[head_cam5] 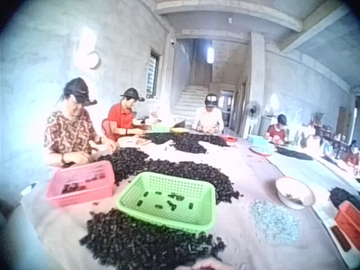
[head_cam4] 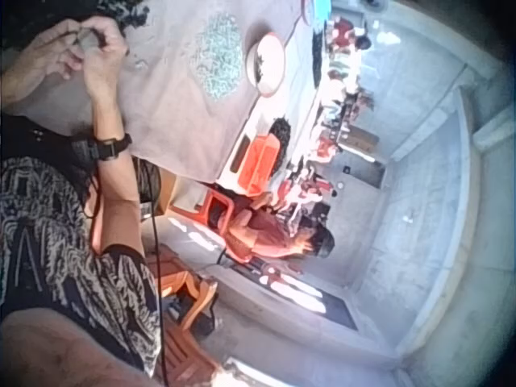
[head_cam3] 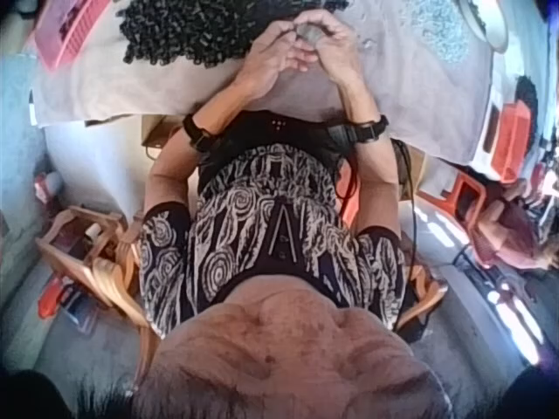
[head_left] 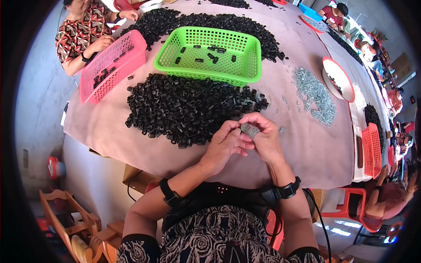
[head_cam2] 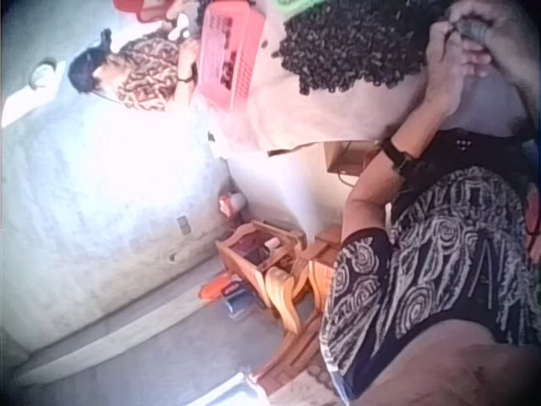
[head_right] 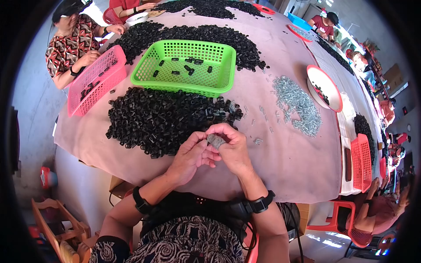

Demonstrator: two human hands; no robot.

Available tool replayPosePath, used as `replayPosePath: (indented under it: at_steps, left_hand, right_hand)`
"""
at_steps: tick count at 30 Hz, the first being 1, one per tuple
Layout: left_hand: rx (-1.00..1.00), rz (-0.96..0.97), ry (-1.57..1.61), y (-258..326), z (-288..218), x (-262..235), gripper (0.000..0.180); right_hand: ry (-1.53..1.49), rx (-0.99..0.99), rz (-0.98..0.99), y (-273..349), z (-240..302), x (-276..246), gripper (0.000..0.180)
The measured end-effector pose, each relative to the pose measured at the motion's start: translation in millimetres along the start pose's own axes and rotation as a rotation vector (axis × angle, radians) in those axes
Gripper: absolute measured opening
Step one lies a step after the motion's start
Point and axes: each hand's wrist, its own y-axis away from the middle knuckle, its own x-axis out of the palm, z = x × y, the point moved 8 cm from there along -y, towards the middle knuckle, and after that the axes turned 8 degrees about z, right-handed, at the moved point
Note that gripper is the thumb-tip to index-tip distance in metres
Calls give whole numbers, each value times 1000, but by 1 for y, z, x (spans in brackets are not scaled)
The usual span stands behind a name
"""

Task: Sorting and inspecting small black plastic or rubber components on a table in a manufacturing setting.

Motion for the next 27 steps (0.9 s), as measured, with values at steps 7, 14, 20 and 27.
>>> replayPosePath:
  at_steps: [7,14,20,27]
  left_hand:
    - [18,-17,-9,0,0,-3,20]
    - [7,-28,-97,-1,3,-4,18]
    - [27,-34,-105,2,-3,-4,17]
    - [57,-62,-114,0,-4,-5,16]
  right_hand:
    - [287,-222,35,6,12,-3,33]
    - [495,-349,9,14,24,5,36]
    - [176,-199,-288,17,19,-46,8]
    - [-526,-64,-174,32,21,-81,50]
